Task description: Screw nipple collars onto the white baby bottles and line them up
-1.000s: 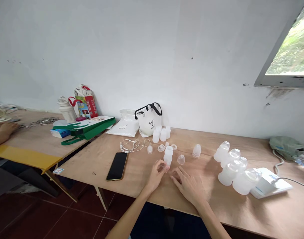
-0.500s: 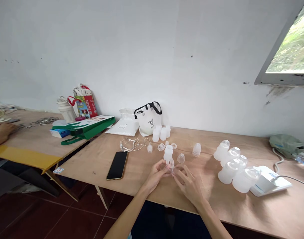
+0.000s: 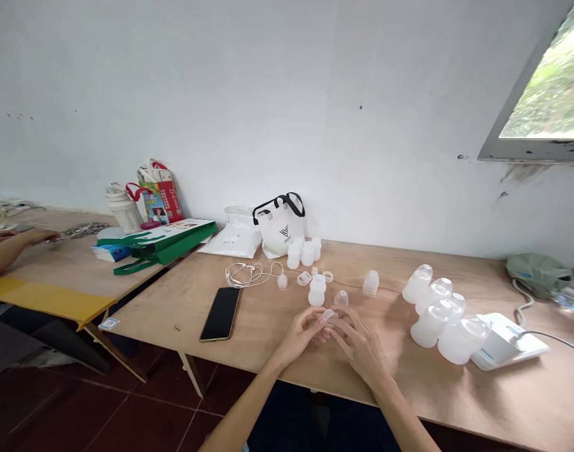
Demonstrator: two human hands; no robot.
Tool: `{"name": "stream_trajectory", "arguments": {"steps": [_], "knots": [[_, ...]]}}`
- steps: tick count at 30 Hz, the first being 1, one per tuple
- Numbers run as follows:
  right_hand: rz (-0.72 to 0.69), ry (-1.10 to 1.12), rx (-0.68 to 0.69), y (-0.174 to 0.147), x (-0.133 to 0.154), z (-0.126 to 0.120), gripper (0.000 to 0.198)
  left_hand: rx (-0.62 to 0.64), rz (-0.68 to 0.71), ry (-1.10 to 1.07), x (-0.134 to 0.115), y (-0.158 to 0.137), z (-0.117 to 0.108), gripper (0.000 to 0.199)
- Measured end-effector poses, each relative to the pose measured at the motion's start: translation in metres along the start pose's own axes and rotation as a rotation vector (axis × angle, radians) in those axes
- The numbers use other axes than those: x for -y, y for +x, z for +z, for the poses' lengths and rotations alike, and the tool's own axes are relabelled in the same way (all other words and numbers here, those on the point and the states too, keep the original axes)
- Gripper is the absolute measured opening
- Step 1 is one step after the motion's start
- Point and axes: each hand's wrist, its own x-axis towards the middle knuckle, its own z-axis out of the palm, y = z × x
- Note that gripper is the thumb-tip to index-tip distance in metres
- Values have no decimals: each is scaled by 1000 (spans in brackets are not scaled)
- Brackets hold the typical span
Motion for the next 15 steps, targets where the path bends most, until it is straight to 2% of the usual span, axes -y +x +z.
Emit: {"name": "stream_trajectory", "arguments": {"steps": [4,11,15], "knots": [[33,18,73,3,6,-4,29,-4,32,59,2,0,-1,49],[88,61,-11,1,7,-1,22,36,52,106,0,-2,2,51],[237,66,-16,-2,4,2,13,67,67,194,-6,-6,6,48]]}}
